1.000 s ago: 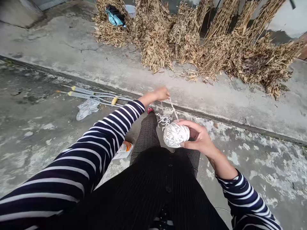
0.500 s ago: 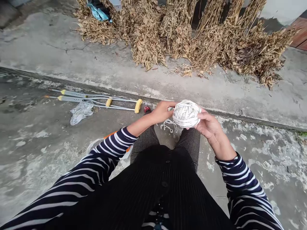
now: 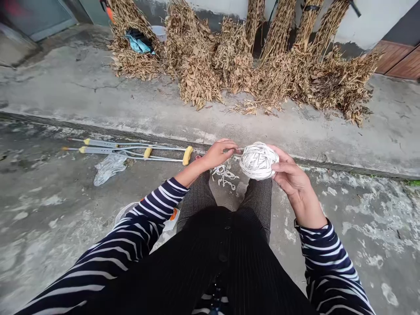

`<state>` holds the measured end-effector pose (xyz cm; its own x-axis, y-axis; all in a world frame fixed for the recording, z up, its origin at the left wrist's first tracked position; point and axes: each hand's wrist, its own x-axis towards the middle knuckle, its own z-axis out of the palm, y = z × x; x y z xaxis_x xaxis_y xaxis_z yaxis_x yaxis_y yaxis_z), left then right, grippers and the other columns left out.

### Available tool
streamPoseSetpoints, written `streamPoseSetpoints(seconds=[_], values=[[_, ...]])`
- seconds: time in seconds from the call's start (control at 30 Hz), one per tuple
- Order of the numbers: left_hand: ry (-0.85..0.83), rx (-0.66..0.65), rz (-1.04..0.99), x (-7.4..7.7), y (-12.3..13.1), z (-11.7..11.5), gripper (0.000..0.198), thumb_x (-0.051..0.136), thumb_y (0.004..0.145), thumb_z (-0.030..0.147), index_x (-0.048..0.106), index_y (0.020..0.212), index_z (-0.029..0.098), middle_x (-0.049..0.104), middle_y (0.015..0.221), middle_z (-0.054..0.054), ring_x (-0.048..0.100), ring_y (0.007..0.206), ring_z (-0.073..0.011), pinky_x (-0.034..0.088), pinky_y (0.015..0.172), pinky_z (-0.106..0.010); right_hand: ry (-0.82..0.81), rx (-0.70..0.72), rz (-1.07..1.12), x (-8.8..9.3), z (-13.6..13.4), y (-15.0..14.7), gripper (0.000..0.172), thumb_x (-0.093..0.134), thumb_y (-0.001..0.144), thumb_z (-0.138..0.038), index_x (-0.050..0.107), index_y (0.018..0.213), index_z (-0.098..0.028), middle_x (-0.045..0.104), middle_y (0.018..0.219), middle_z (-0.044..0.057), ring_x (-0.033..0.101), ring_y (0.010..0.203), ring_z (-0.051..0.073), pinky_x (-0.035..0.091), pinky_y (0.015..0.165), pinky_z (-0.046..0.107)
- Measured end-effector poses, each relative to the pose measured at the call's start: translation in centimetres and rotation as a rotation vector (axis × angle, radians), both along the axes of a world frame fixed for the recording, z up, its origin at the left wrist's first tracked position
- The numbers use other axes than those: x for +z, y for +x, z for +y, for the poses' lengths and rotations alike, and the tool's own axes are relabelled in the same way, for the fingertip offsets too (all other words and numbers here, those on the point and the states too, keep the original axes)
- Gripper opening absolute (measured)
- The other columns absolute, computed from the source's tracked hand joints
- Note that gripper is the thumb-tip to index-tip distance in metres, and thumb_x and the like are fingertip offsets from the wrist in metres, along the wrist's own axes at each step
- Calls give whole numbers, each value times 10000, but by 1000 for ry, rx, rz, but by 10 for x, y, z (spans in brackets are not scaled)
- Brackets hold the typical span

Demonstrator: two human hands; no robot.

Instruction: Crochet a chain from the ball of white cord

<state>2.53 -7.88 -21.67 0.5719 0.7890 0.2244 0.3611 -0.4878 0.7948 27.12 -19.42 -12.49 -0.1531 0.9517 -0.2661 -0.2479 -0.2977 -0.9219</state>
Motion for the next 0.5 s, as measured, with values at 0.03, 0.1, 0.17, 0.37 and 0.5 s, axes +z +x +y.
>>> streamPoseSetpoints(seconds=[0.03,0.1,0.17,0.37,0.5], values=[[-7,3,1,-2,0,2,316,495,935,172,808,975,183,820,1082,-41,708,1035,-194,348,1244,-445,19,-2,-2,-1,-1,-1,649,854,615,-279,676,1238,-251,669,1394,88,692,1223,341,641,973,533],[-21,-1,14,-7,1,7,299,507,917,175,805,927,188,818,1057,-28,704,1031,-191,329,1255,-437,54,-18,-5,-1,-3,-3,627,847,630,-292,662,1227,-250,682,1363,94,681,1245,350,642,973,542],[-50,0,32,-12,5,11,277,526,902,183,803,897,187,813,1008,-19,696,1021,-192,338,1246,-431,78,-58,-6,2,-2,-6,613,851,616,-290,657,1196,-250,700,1315,92,668,1270,349,645,977,531],[-252,-23,27,-34,13,12,276,529,909,205,801,928,167,780,928,-20,682,913,-178,528,949,-304,272,-216,-80,39,10,-8,558,866,584,-219,672,1104,-274,705,1261,37,661,1253,287,657,990,452],[-408,-107,30,-41,11,4,215,600,910,234,792,979,167,741,830,-5,658,719,-143,539,751,-249,405,-268,-123,67,19,-12,560,871,579,-181,698,1106,-262,703,1236,42,677,1160,263,663,949,430]])
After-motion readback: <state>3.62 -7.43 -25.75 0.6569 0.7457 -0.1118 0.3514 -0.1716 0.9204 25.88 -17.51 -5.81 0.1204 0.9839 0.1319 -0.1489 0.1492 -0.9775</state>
